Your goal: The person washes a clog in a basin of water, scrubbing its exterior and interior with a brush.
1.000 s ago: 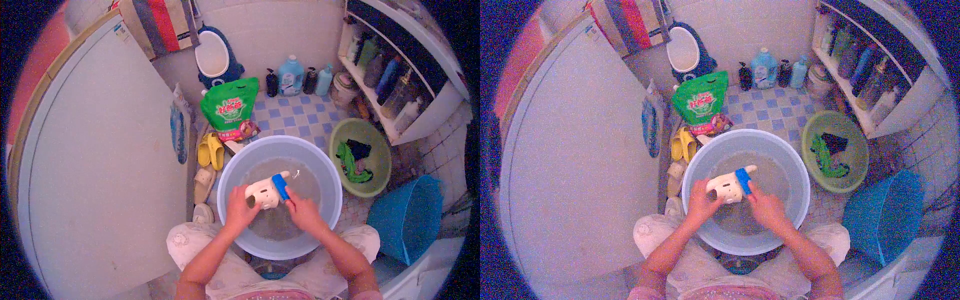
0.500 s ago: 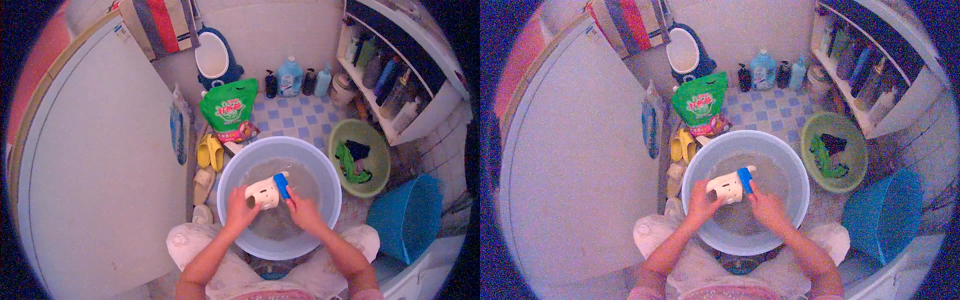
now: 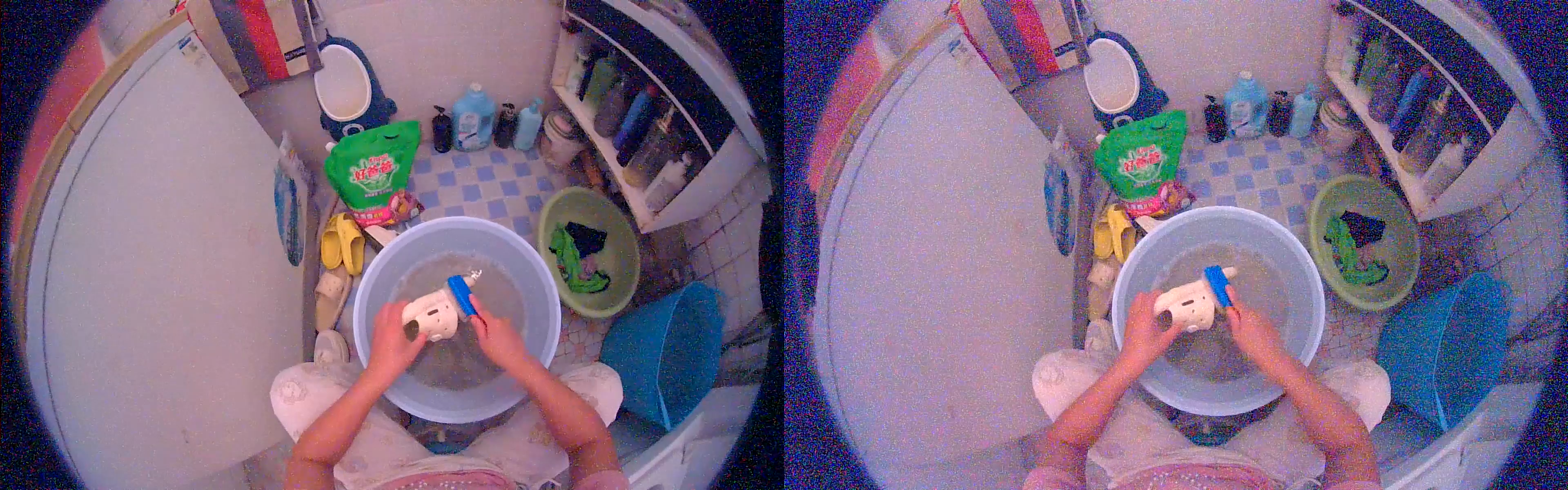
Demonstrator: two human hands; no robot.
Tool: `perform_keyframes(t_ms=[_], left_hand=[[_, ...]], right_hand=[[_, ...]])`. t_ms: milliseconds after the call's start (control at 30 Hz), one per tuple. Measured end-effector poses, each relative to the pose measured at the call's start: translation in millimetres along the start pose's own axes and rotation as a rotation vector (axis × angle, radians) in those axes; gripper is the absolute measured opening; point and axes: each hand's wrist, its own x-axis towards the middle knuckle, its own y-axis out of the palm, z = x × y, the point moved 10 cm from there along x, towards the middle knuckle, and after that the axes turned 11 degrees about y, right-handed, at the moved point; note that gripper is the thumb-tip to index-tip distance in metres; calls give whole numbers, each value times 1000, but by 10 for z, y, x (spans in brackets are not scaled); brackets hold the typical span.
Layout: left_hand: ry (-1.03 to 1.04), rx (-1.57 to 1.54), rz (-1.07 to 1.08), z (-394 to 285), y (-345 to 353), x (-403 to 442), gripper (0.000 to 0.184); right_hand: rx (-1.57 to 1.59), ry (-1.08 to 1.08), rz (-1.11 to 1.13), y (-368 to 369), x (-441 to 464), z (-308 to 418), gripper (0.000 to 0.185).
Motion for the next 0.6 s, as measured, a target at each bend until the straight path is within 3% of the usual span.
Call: perform_keyframes(t_ms=[67,167,233,367,467,533,600], left_hand=[[-13,10,10,14,-13,-3,57],[-28,17,43,44,-6,-8,57],[-42,18,74,62,29,-45,57],[-22,-7,13,23,14,-28,58],[-36,0,8,51,15,-23,58],[-35,11,10,51,12,-34,59],[-32,24,26,54,24,-37,58]], right_hand=[[-61,79,-2,-26,0,-30,45],[-44,-95,-31,-75,-215,317,45],[-35,-229,85,11,-438,647,44],[-5,-96,104,142,-258,352,42],[25,-84,-47,-2,-20,45,41],[-27,72,-45,-153,25,-41,41],[-8,-18,-39,-120,-89,112,41]])
